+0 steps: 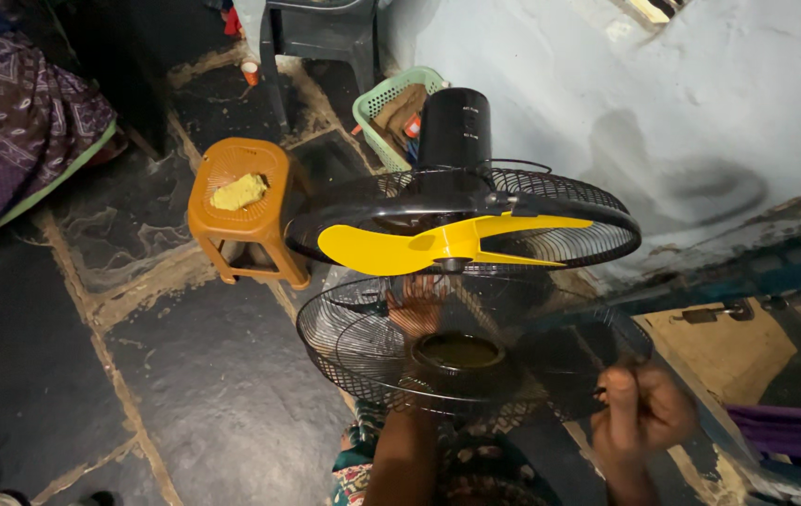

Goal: The person assembles a standing electric fan by attaching the front and rear wire cages to the motor housing and securing them with a screw. They use a screwdriver to tighten the fastener and adjust the fan head orientation.

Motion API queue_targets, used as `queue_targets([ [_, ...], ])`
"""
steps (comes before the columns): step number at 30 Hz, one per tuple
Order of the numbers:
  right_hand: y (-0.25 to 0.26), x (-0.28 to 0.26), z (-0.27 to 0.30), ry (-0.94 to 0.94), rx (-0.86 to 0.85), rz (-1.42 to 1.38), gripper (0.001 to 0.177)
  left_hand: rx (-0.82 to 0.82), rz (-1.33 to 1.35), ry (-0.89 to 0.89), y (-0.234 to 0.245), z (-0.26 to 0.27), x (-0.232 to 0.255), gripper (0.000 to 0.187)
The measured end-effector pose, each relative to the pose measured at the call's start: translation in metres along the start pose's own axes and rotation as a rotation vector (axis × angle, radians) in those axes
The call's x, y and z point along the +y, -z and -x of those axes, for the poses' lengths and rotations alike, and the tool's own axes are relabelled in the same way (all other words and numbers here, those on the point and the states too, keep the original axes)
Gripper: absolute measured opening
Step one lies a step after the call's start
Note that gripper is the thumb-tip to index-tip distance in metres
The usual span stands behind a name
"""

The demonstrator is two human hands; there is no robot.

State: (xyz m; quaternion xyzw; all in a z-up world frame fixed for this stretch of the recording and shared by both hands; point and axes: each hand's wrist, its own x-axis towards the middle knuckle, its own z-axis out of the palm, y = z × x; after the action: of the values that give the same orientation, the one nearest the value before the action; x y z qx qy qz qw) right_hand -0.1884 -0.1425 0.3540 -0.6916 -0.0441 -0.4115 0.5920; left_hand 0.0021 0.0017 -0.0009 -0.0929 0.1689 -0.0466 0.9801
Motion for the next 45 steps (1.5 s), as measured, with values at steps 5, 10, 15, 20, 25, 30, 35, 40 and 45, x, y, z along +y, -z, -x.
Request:
queue_targets([
  [5, 0.007, 0.002, 0.004, -0.013, 0.004, 0.077, 0.027, -0.004, -0.036, 0.005, 0.000, -0.005, 0.003, 0.078],
  [10, 0.005, 0.006, 0.003, 0.063, -0.016, 0.062, 0.027, -0.107, -0.146, 0.129, 0.014, 0.021, -0.009, 0.077],
  [15, 0.001, -0.003, 0.004, 0.076, -0.052, 0.065, 0.029, -0.161, -0.246, 0.265, 0.033, 0.055, -0.025, 0.077],
  [20, -0.007, -0.010, 0.002, -0.004, 0.001, 0.186, 0.031, -0.161, -0.268, 0.260, 0.033, 0.054, -0.024, 0.076],
  [25, -0.012, -0.014, -0.003, -0.014, -0.010, 0.205, 0.032, -0.161, -0.280, 0.241, 0.035, 0.054, -0.020, 0.076],
  [30, -0.018, -0.012, -0.013, 0.026, -0.032, 0.246, 0.035, -0.157, -0.288, 0.220, 0.034, 0.054, -0.020, 0.075],
  [35, -0.025, -0.003, -0.030, 0.080, -0.036, 0.202, 0.034, -0.159, -0.277, 0.169, 0.029, 0.047, -0.014, 0.075],
  [40, -0.034, 0.002, -0.047, 0.146, -0.074, 0.167, 0.037, -0.154, -0.236, 0.090, 0.019, 0.028, -0.006, 0.074],
  [45, -0.046, 0.002, -0.060, 0.144, -0.061, 0.245, 0.035, -0.126, -0.200, 0.007, 0.007, 0.010, 0.001, 0.074],
])
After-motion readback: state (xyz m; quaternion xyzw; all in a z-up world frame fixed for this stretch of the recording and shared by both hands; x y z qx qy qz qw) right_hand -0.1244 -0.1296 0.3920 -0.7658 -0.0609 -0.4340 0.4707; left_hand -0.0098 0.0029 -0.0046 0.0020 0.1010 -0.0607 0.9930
